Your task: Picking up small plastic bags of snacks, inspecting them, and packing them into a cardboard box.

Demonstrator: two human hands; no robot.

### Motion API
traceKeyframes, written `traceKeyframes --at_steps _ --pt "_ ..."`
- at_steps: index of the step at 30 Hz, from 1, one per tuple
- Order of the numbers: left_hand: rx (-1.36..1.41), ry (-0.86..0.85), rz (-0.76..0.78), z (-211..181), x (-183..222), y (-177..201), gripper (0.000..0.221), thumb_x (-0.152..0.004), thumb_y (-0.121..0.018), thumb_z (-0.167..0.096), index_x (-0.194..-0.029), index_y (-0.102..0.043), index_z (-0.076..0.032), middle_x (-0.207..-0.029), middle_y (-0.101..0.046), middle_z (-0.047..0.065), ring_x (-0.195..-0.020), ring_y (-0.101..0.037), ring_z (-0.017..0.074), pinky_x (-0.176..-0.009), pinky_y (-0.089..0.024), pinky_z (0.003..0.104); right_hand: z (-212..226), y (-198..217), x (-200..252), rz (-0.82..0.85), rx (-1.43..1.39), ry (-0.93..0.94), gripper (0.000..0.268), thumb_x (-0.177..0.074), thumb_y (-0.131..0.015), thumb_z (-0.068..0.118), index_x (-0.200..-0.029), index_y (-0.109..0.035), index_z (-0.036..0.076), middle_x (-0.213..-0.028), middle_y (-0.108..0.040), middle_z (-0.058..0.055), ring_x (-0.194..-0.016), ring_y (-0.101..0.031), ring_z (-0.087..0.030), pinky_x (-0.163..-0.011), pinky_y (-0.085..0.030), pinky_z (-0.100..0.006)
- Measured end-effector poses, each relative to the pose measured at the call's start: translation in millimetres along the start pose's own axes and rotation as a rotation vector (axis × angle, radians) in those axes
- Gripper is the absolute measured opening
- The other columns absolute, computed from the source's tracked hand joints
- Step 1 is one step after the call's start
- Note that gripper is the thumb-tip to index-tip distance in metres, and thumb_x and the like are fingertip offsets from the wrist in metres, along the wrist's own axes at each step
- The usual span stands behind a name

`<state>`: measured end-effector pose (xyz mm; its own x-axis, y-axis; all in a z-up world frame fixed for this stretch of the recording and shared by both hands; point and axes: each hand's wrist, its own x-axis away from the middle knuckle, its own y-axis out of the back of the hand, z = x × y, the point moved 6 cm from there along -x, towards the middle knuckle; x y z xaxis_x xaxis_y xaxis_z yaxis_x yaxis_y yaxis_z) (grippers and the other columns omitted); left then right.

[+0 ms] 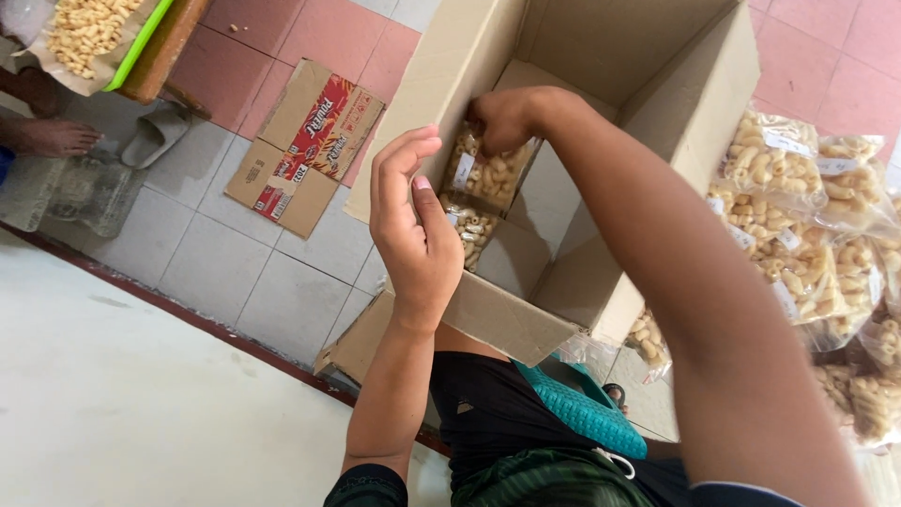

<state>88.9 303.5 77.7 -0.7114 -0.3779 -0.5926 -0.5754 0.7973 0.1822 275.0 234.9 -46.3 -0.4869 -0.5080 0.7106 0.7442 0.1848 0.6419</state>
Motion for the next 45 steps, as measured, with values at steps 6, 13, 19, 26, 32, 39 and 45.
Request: traceKeyframes --at_steps 6,13,19,26,32,39,45 --pt "0.035 0.027 -0.019 6 3 0 0.033 -0.096 -0.033 0.01 -0.118 -0.055 -0.003 -0.12 -0.057 0.015 -0.113 -0.057 0.0294 -0.099 -0.051 0.044 -40 -49 -75 -0.031 -0.119 -0.061 0.055 -0.085 -0.07 0.021 -0.136 -0.055 0.005 -0.124 -0.062 -0.023 -0.115 -0.061 -0.042 -0.092 -0.052 -0.055" --pt "-0.264 -0.065 0.099 21 13 -22 0.033 -0.096 -0.041 0.006 -0.116 -0.059 -0.012 -0.106 -0.062 0.002 -0.101 -0.063 0.0251 -0.096 -0.048 0.043 -43 -49 -62 -0.461 0.207 -0.008 0.059 -0.082 -0.076 0.032 -0.125 -0.055 -0.003 -0.104 -0.068 -0.023 -0.09 -0.07 -0.043 -0.067 -0.057 -0.051" --pt "-0.393 -0.07 0.151 22 12 -27 0.03 -0.095 -0.046 0.003 -0.115 -0.06 -0.014 -0.103 -0.066 0.005 -0.097 -0.064 0.0257 -0.098 -0.046 0.047 -27 -52 -47 -0.207 0.476 0.17 0.043 -0.087 -0.061 0.036 -0.103 -0.075 -0.001 -0.102 -0.074 -0.019 -0.099 -0.07 -0.039 -0.084 -0.058 -0.047" --pt "-0.461 -0.129 0.207 18 14 -31 0.021 -0.096 -0.052 -0.003 -0.113 -0.06 -0.012 -0.099 -0.063 0.005 -0.098 -0.063 0.0264 -0.094 -0.046 0.045 -9 -13 56 -0.4 0.317 -0.012 0.036 -0.087 -0.07 0.038 -0.107 -0.073 0.009 -0.101 -0.073 -0.013 -0.093 -0.071 -0.033 -0.073 -0.059 -0.048" --pt "-0.466 -0.234 0.259 -15 25 -52 0.022 -0.095 -0.058 -0.012 -0.117 -0.058 -0.011 -0.105 -0.06 0.006 -0.102 -0.06 0.0271 -0.095 -0.044 0.045 -12 -26 197 -0.62 -0.086 0.3 0.04 -0.091 -0.065 0.031 -0.113 -0.06 -0.002 -0.11 -0.068 -0.021 -0.103 -0.065 -0.043 -0.088 -0.053 -0.055" --pt "-0.24 -0.341 0.379 -74 55 -99 0.021 -0.097 -0.057 -0.015 -0.118 -0.06 -0.01 -0.105 -0.06 0.007 -0.101 -0.061 0.0263 -0.09 -0.046 0.043 -73 -88 321 -1.03 -0.418 0.329 0.035 -0.09 -0.067 0.019 -0.121 -0.064 0.003 -0.101 -0.07 -0.019 -0.099 -0.069 -0.038 -0.091 -0.052 -0.049" --pt "-0.096 -0.393 0.509 -99 103 -170 0.024 -0.092 -0.062 -0.018 -0.115 -0.058 -0.013 -0.104 -0.061 0.007 -0.103 -0.062 0.0291 -0.09 -0.046 0.046 -134 -152 382 -1.34 -0.522 0.153 0.035 -0.087 -0.074 0.015 -0.12 -0.066 0.004 -0.096 -0.072 -0.012 -0.094 -0.072 -0.031 -0.086 -0.054 -0.043"
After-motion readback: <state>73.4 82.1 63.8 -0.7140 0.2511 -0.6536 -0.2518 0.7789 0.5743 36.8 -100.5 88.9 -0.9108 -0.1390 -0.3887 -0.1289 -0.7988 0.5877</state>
